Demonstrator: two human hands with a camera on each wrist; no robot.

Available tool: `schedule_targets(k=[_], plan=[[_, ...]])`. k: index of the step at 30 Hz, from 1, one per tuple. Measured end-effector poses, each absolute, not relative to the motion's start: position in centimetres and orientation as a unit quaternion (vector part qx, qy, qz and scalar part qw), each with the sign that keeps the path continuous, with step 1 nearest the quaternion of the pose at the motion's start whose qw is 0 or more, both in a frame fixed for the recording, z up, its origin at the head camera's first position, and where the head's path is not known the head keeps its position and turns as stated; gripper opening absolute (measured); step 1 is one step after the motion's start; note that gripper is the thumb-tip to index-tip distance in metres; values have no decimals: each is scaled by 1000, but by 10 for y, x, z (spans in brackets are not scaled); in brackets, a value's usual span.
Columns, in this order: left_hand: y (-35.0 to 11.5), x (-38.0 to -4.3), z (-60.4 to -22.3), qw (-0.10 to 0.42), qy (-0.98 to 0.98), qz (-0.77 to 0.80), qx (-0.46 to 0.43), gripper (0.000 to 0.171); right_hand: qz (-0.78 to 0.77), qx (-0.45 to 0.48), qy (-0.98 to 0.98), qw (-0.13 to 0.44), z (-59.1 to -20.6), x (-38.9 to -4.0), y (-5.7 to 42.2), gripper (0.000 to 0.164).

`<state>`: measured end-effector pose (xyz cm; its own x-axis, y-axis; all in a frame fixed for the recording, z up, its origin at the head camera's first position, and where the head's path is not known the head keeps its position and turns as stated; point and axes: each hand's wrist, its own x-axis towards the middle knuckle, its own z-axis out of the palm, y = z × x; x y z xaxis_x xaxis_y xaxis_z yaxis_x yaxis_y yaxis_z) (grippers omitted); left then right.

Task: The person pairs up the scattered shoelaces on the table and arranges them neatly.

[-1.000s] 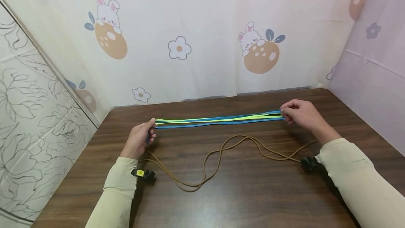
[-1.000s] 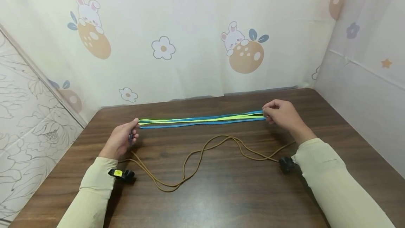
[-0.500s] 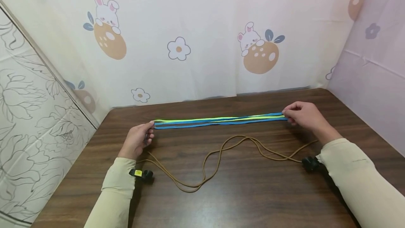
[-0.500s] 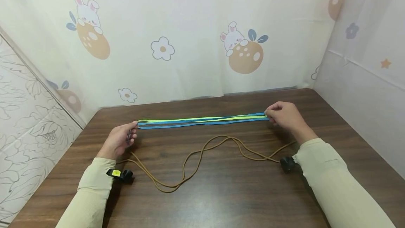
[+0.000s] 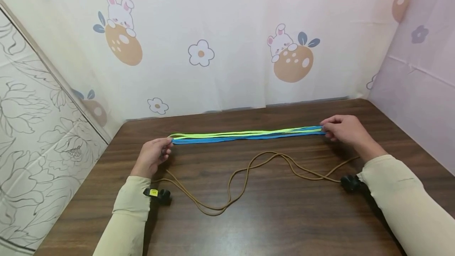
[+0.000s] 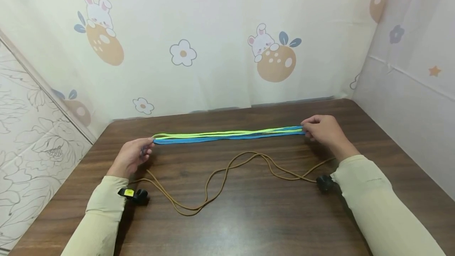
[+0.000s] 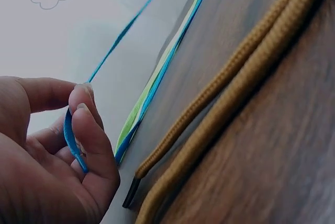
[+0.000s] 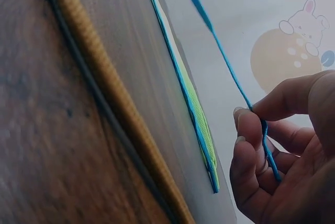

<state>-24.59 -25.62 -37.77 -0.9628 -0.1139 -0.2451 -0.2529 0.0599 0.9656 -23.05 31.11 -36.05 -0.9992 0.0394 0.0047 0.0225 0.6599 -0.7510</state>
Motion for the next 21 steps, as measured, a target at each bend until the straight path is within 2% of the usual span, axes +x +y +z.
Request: schedule_targets(k=[11,21], plan=[[-259,-246,-377,51,720,680,-130,40,398,-9,-917,-2,-363,-233,316,34],[-264,-244,-379,57,710,688,-138,40,392,-12,-920,-16,-365,-234,319,43]])
